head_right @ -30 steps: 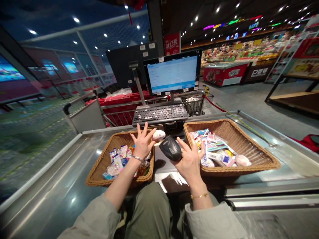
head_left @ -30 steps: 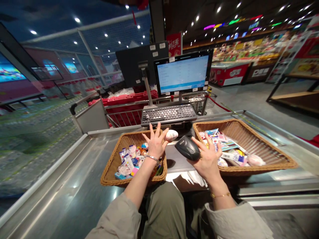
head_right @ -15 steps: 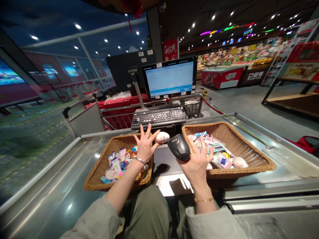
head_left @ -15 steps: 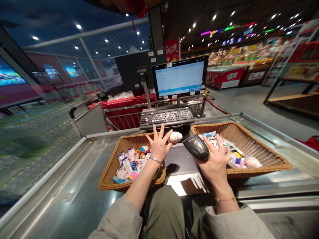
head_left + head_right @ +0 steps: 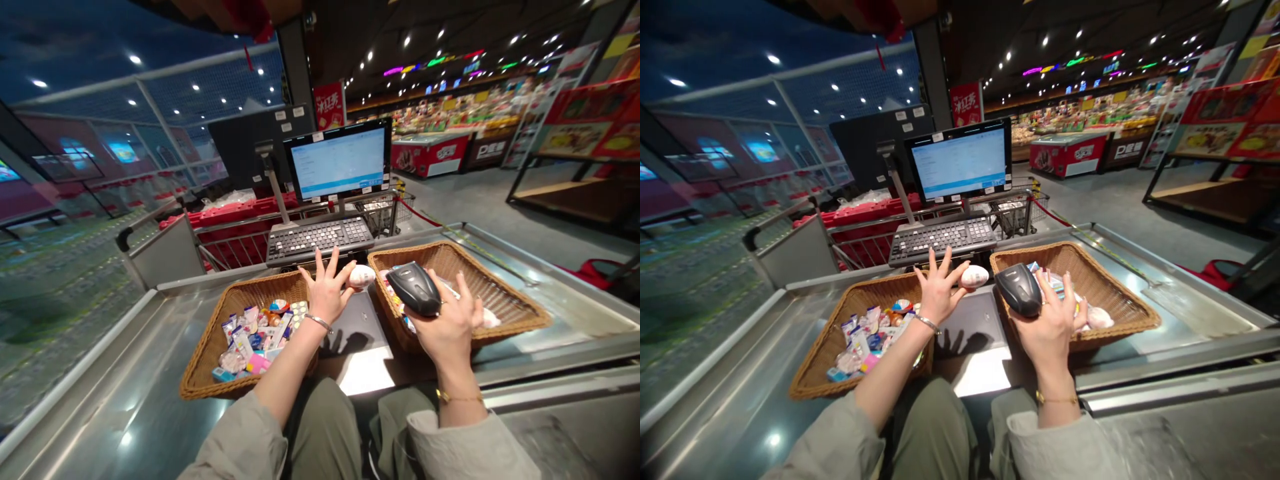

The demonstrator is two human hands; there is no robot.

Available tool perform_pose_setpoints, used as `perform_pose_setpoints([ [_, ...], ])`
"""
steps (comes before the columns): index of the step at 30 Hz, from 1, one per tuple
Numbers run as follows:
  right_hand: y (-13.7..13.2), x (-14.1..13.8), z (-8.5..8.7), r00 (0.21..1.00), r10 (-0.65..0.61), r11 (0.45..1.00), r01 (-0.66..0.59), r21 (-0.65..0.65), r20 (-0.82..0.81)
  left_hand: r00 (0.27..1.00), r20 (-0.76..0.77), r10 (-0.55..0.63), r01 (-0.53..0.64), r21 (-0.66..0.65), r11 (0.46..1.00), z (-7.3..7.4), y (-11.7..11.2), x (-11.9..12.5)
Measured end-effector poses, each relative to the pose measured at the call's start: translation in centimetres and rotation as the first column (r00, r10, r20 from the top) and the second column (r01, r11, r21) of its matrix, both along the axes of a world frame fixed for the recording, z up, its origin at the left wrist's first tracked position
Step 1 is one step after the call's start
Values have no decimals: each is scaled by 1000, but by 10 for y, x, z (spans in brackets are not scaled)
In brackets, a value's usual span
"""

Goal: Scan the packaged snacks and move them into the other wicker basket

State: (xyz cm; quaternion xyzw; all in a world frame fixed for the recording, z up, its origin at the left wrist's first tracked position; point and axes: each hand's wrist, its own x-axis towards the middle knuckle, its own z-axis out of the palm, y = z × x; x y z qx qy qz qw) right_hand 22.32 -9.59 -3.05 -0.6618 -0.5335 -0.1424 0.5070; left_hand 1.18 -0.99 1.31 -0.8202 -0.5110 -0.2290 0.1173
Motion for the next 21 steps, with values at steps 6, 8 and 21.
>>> perform_pose_setpoints([
  [6, -3, 21, -4, 992, -73, 997, 73, 4, -102, 998, -25, -64, 63, -31, 998, 1, -1, 23],
  [8, -3, 28, -6, 986, -94, 995, 96, 8, -138, 995, -36, -97, 96, -29, 995, 1, 0, 31],
  [21, -7, 54, -15, 934, -236, 961, 265, 76, -269, 949, -149, -277, 276, -26, 961, -3, 8, 73],
])
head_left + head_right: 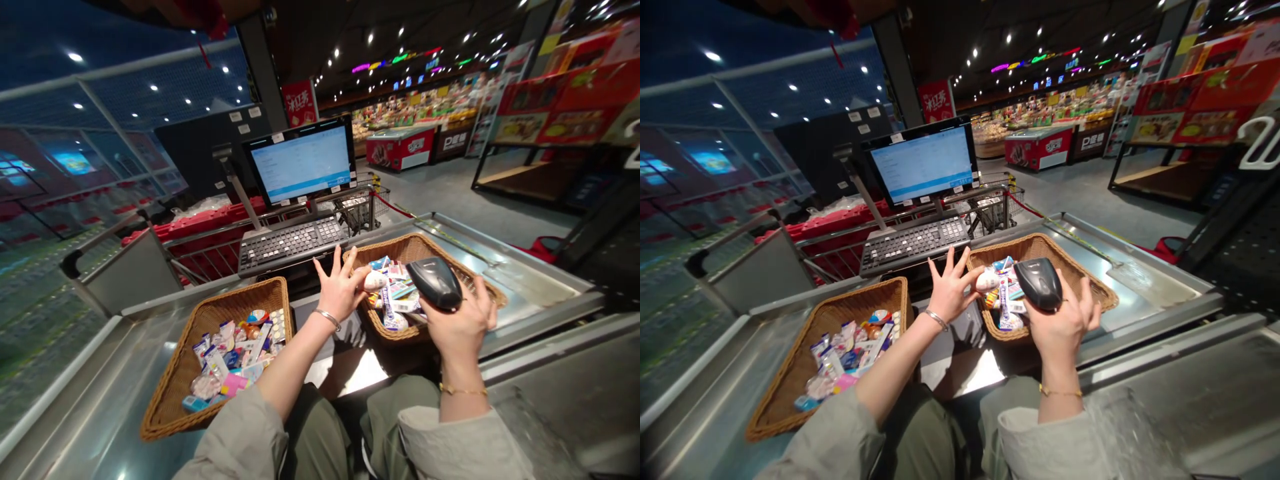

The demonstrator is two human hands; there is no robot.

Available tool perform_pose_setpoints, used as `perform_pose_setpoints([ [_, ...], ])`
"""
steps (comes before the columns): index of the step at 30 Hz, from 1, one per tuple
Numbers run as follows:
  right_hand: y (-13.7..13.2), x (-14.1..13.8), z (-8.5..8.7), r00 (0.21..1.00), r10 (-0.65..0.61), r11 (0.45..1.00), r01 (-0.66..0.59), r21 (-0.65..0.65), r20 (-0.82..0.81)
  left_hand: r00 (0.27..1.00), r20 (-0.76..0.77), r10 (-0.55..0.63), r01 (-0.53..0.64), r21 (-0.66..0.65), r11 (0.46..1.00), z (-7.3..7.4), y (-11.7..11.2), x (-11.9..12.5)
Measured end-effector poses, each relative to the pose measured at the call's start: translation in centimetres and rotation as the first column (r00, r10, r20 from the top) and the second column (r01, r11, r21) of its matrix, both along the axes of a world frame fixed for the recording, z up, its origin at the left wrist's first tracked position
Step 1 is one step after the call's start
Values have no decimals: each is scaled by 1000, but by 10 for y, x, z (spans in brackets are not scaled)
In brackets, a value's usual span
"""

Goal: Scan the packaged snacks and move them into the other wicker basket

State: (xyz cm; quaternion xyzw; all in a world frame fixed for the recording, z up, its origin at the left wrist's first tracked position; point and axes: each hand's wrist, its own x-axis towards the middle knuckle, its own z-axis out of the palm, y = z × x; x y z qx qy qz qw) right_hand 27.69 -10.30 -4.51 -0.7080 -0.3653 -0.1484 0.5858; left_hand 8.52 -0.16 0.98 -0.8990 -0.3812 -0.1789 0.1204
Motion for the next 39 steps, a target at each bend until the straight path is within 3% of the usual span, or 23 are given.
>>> perform_pose_setpoints([
  [6, 0, 10, -3, 998, -63, 996, 63, 60, -8, 999, -29, -44, 44, -18, 999, -2, 3, 23],
  [12, 0, 15, -8, 993, -115, 991, 116, 69, -10, 1000, 22, 21, -19, -62, 998, -22, 2, 69],
  [16, 1, 16, -10, 994, -107, 993, 107, 59, 1, 999, 32, 43, -40, -73, 997, -29, -1, 78],
  [22, 4, 10, -10, 997, -74, 996, 72, 57, 30, 998, 56, 19, -17, -26, 999, -26, -4, 54],
  [28, 6, -5, -7, 1000, -20, 1000, 20, -23, 13, 996, 81, 42, -42, 5, 999, -28, -12, 21],
  [39, 16, -61, 13, 976, 187, 980, -177, -92, 111, 975, 78, 208, -207, -20, 978, -34, -29, -76],
])
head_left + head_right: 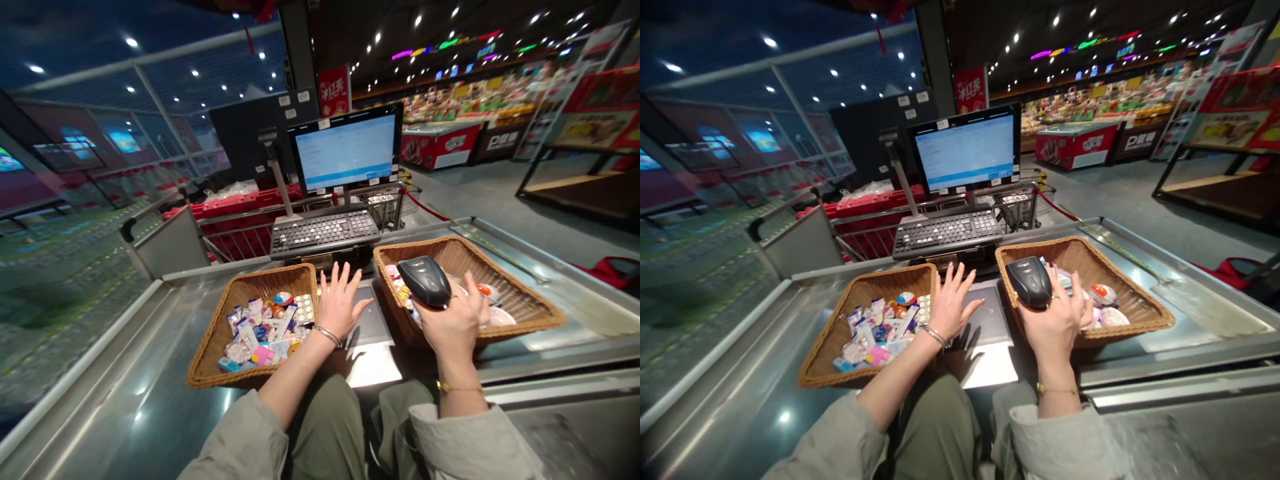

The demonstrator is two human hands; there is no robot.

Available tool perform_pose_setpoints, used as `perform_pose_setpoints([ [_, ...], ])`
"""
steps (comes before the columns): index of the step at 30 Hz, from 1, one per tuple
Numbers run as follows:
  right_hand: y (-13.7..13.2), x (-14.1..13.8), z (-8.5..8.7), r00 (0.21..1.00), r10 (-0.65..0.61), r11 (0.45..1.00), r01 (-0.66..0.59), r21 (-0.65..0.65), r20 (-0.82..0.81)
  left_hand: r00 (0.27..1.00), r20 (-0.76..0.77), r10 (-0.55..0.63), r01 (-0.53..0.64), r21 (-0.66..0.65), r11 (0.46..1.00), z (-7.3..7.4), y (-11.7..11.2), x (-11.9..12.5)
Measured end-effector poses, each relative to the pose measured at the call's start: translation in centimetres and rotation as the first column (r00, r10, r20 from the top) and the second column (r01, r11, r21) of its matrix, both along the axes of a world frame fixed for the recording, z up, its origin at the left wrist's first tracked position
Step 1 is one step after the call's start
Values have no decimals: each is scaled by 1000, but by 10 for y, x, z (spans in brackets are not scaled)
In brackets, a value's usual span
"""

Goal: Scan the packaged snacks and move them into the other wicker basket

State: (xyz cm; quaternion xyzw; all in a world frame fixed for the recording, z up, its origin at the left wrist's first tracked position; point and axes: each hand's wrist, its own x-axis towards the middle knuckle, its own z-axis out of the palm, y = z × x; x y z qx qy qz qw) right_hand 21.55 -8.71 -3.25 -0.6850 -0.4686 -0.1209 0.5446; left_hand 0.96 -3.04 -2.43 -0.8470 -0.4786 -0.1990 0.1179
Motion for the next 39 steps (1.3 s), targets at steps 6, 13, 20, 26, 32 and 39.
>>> perform_pose_setpoints([
  [6, 8, -26, 4, 995, 95, 995, -95, -13, 42, 994, 27, 103, -103, -20, 994, -7, -4, -53],
  [13, 20, -57, 5, 972, 194, 981, -193, -20, 131, 968, -19, 252, -252, -75, 965, -7, 6, -122],
  [20, 32, -81, 5, 940, 287, 957, -274, -93, 183, 959, -136, 249, -269, -157, 950, -8, 16, -164],
  [26, 34, -90, -2, 932, 322, 945, -306, -115, 168, 963, -214, 162, -218, -274, 936, -15, 15, -183],
  [32, 34, -92, -10, 928, 343, 934, -322, -154, 145, 969, -245, 27, -132, -425, 896, -26, 4, -190],
  [39, 33, -93, -13, 926, 348, 930, -322, -180, 144, 953, -276, -125, -33, -504, 863, -29, 5, -167],
])
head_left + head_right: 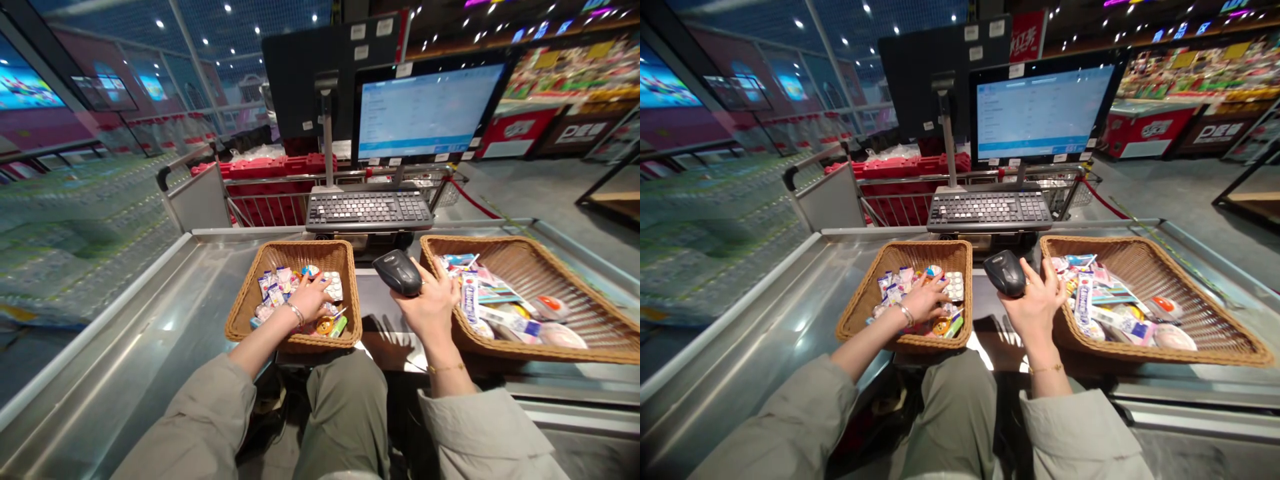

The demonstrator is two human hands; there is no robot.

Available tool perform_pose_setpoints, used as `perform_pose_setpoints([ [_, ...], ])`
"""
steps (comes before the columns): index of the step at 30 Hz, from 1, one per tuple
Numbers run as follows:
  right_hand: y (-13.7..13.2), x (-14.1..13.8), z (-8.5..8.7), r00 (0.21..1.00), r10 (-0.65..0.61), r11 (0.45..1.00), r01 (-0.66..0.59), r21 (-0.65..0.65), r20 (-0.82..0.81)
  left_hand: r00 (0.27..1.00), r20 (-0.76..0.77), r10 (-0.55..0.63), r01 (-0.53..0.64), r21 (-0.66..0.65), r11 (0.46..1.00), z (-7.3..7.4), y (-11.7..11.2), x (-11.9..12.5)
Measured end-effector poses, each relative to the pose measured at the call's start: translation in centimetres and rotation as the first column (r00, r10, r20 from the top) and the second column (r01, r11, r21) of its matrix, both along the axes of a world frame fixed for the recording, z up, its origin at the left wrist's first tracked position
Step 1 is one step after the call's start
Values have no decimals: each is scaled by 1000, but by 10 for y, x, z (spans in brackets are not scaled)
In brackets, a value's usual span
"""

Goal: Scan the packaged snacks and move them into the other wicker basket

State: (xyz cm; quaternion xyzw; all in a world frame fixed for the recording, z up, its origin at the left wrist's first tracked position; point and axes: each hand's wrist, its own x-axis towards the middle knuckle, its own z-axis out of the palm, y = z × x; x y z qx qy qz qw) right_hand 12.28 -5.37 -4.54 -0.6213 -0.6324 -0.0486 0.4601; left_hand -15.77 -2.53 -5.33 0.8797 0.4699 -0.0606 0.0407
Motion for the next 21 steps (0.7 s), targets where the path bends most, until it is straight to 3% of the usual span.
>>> perform_pose_setpoints([
  [6, 0, 3, -1, 1000, 7, 1000, -7, 2, 10, 998, -67, 16, -14, 30, 999, -5, 5, 31],
  [15, 1, 5, -2, 1000, 2, 1000, -3, 10, 16, 995, -76, 64, -71, -99, 992, -17, 14, 64],
  [18, 1, 6, -3, 1000, 9, 1000, -9, 25, 10, 995, -43, 92, -95, -94, 991, -10, 14, 61],
  [21, 0, 7, -4, 1000, 4, 1000, -4, 26, 1, 990, 20, 142, -140, -70, 988, 7, 17, 44],
])
